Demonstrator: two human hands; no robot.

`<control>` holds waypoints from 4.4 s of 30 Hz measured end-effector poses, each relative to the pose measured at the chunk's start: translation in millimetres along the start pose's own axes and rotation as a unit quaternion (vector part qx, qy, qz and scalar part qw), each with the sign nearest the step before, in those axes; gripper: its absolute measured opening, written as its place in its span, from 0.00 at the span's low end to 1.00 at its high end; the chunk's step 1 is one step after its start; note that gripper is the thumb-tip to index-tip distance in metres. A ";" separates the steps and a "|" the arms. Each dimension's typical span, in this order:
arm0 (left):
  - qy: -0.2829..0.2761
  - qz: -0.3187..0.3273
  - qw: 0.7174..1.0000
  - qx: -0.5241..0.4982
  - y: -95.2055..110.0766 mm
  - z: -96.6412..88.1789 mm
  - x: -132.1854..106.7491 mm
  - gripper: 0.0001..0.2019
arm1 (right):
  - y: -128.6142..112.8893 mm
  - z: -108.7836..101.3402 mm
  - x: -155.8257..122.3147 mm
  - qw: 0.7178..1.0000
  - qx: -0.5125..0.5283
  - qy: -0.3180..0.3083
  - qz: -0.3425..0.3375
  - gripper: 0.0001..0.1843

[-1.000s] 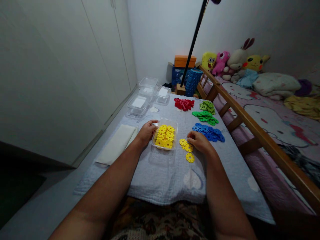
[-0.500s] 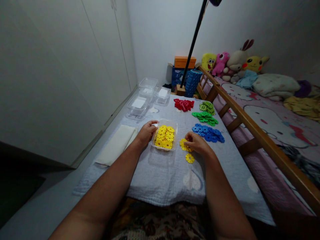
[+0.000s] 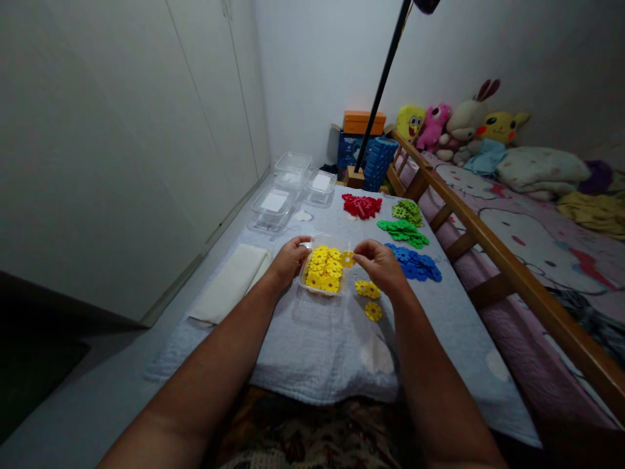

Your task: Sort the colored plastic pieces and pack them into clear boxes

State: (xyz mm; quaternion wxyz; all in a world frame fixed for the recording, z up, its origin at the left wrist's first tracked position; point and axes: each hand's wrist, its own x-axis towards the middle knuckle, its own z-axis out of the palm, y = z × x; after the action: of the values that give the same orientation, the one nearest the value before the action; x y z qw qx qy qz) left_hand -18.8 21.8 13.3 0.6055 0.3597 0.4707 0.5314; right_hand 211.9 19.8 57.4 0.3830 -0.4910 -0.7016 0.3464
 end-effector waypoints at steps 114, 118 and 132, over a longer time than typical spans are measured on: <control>0.002 -0.008 1.000 0.004 0.2 0.6 0.0 0.26 | -5.8 3.9 2.9 0.973 -0.224 0.002 -0.061 0.07; -0.003 -0.009 1.000 -0.008 1.0 2.2 -1.3 0.27 | 1.0 -11.7 -0.1 0.976 -0.216 -0.009 -0.007 0.06; 0.003 -0.010 1.000 0.003 0.1 1.3 -0.1 0.26 | 38.2 -11.7 -14.9 0.935 -0.303 -0.173 0.062 0.07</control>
State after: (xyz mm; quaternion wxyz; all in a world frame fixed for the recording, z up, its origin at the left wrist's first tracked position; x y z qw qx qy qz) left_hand -17.6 21.8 13.7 0.6079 0.3555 0.4777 0.5252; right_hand 241.6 17.5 26.9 0.0669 -0.5587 -0.7967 0.2204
